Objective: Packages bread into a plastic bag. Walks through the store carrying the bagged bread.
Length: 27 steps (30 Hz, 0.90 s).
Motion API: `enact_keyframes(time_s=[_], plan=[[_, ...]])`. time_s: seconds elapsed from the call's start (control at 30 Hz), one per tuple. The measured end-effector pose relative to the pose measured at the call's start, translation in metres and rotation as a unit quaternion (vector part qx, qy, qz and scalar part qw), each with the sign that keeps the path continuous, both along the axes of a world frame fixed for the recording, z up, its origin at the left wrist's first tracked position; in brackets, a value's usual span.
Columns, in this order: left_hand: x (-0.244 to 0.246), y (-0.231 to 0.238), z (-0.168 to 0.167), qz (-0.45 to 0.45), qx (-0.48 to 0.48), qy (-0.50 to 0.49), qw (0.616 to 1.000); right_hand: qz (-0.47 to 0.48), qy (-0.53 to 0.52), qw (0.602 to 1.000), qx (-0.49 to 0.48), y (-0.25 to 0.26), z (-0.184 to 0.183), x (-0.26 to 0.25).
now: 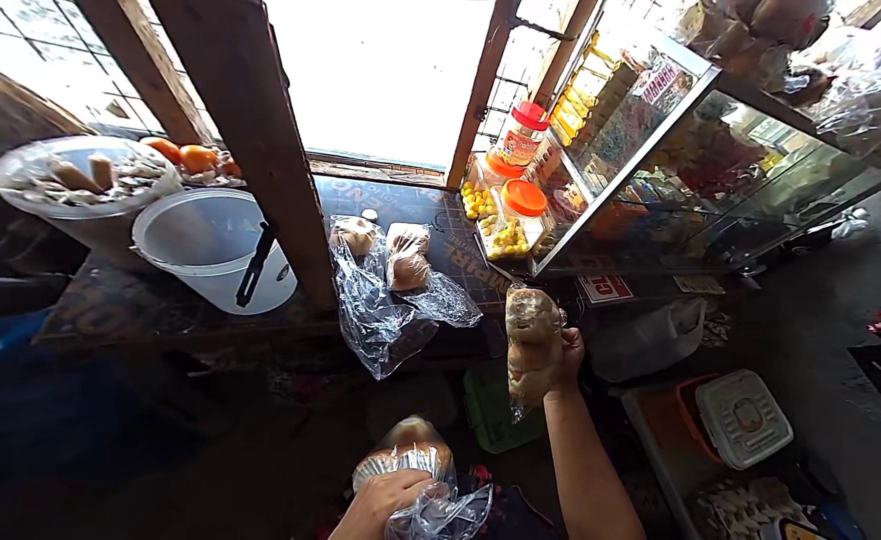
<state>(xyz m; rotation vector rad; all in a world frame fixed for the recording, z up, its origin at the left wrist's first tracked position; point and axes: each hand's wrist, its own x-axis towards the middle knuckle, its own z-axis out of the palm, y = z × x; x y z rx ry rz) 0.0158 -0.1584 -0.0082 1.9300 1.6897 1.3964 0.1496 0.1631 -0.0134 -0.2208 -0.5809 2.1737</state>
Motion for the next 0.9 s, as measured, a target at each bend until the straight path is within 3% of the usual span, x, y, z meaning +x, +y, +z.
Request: enact_keyframes(time_s=[0.23, 0.43, 0.63, 0.8, 0.9], plan=[[0.001, -0.006, -0.001, 0.009, -0.003, -0.005, 1.0, -0.085, -0.082, 0.992, -0.04, -0.005, 0.015, -0.013], [0.003, -0.008, -0.056, 0.016, 0.038, 0.004, 0.999, -0.178, -0.189, 0.965, -0.045, -0.006, 0.026, -0.035], [0.003, -0.007, -0.041, 0.016, 0.032, 0.013, 0.999, -0.152, -0.283, 0.947, -0.022, -0.003, 0.042, -0.063], [0.004, -0.004, -0.03, 0.02, 0.054, 0.01, 0.998, -0.173, -0.414, 0.884, 0.132, -0.006, 0.04, -0.068], [0.002, -0.006, -0.021, 0.015, 0.023, 0.014, 1.0, -0.234, -0.482, 0.825, 0.181, -0.013, 0.034, -0.06]])
